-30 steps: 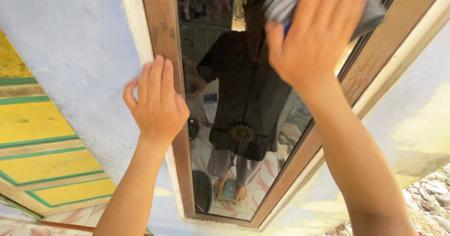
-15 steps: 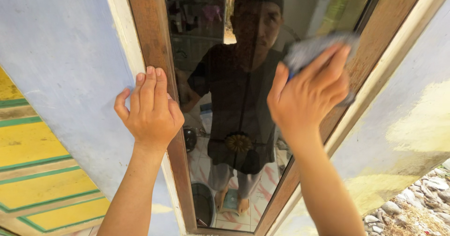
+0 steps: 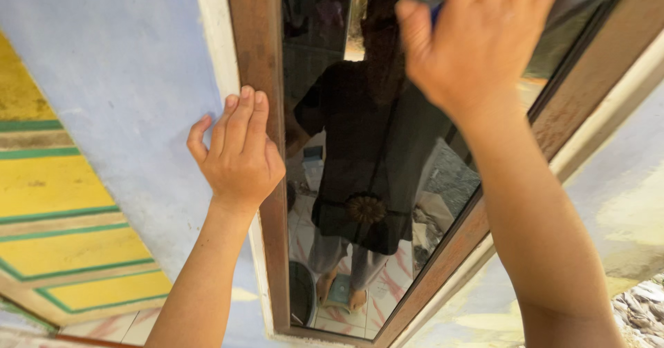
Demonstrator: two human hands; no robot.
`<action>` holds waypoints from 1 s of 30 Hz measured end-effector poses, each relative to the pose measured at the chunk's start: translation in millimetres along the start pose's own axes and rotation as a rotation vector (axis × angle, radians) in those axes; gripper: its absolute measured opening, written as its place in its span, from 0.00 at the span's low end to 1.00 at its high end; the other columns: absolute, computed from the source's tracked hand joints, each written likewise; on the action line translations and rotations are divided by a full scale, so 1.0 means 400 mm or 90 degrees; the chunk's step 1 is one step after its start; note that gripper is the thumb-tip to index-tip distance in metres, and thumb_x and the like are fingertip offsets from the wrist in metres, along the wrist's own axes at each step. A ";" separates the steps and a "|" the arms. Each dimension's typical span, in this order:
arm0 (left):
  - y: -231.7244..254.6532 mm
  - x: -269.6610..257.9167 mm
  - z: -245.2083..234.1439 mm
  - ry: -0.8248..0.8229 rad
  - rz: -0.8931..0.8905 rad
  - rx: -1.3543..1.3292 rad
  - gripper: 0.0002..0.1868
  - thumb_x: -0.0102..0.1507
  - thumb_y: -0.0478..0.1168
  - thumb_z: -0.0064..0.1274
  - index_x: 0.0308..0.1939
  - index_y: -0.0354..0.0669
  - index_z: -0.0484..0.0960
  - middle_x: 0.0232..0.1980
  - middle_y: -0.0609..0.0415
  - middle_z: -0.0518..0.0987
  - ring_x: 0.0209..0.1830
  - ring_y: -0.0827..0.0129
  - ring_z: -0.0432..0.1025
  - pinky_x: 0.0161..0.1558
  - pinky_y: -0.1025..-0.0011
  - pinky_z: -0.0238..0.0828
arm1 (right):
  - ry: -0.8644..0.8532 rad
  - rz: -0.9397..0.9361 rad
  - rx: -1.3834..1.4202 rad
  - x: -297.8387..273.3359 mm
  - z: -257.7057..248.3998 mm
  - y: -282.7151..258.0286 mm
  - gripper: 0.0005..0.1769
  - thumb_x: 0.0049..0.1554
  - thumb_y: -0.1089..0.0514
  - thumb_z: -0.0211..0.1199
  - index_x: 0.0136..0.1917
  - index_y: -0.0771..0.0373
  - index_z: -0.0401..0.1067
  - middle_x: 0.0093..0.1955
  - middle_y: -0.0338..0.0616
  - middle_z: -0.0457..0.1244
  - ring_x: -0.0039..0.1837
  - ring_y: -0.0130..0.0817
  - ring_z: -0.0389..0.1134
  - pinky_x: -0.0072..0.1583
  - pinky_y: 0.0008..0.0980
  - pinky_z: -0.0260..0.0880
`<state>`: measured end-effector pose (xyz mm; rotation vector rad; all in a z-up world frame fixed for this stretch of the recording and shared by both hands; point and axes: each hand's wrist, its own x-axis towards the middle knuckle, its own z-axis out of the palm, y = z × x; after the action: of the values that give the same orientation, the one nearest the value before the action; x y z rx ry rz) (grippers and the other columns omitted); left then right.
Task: The person washes a cloth in a basin of water, then wipes a glass window pane repeatedly with the damp cloth and finishes by wringing the cloth out back in the basin.
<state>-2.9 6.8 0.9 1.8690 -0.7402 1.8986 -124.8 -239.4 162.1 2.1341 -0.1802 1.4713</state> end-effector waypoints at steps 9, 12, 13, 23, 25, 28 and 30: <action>-0.001 -0.074 -0.041 -0.086 -0.010 -0.019 0.25 0.63 0.30 0.47 0.65 0.36 0.81 0.69 0.48 0.78 0.70 0.62 0.71 0.72 0.53 0.54 | -0.064 -0.623 0.014 -0.726 0.203 -0.433 0.40 0.64 0.46 0.45 0.82 0.72 0.47 0.86 0.54 0.41 0.84 0.57 0.41 0.80 0.52 0.35; 0.010 -0.139 -0.055 -0.122 -0.010 -0.013 0.24 0.65 0.32 0.48 0.66 0.36 0.80 0.70 0.47 0.76 0.73 0.61 0.69 0.73 0.55 0.54 | -0.218 -0.881 0.000 -0.921 0.233 -0.465 0.49 0.63 0.36 0.43 0.81 0.77 0.42 0.86 0.58 0.36 0.84 0.58 0.34 0.78 0.55 0.32; 0.015 -0.165 -0.061 -0.133 -0.006 -0.007 0.24 0.65 0.32 0.47 0.66 0.36 0.81 0.70 0.48 0.76 0.73 0.61 0.68 0.73 0.55 0.54 | -0.244 -0.904 -0.009 -0.948 0.244 -0.469 0.52 0.61 0.34 0.43 0.82 0.75 0.39 0.87 0.57 0.34 0.84 0.56 0.31 0.78 0.53 0.30; 0.023 -0.320 -0.059 -0.126 0.000 0.000 0.20 0.67 0.31 0.45 0.63 0.38 0.83 0.68 0.50 0.78 0.73 0.63 0.68 0.74 0.57 0.54 | -0.042 -0.326 0.190 -0.446 0.144 -0.293 0.43 0.56 0.44 0.59 0.81 0.57 0.59 0.84 0.42 0.49 0.86 0.40 0.42 0.83 0.45 0.34; 0.022 -0.325 -0.051 -0.113 -0.001 0.003 0.20 0.68 0.31 0.46 0.63 0.40 0.83 0.68 0.52 0.78 0.73 0.65 0.67 0.74 0.56 0.54 | -0.026 -0.276 0.152 -0.331 0.118 -0.289 0.40 0.60 0.44 0.57 0.81 0.61 0.64 0.84 0.47 0.53 0.85 0.46 0.47 0.82 0.48 0.38; 0.012 -0.333 -0.049 -0.121 0.008 0.004 0.21 0.67 0.30 0.46 0.63 0.42 0.83 0.69 0.54 0.78 0.74 0.67 0.67 0.73 0.56 0.54 | 0.007 -0.210 0.158 -0.316 0.127 -0.352 0.39 0.66 0.42 0.57 0.82 0.65 0.62 0.85 0.53 0.51 0.86 0.52 0.45 0.83 0.54 0.37; 0.000 -0.335 -0.049 -0.133 0.020 0.000 0.22 0.67 0.30 0.46 0.64 0.43 0.83 0.70 0.55 0.77 0.74 0.68 0.67 0.73 0.56 0.54 | -0.053 -0.216 0.134 -0.410 0.164 -0.413 0.41 0.61 0.42 0.55 0.81 0.63 0.62 0.84 0.53 0.50 0.84 0.53 0.45 0.81 0.55 0.35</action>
<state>-12.2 31.6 -132.0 2.0891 -0.8390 1.7380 -69.6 -162.7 -60.6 2.2558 0.3066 1.2494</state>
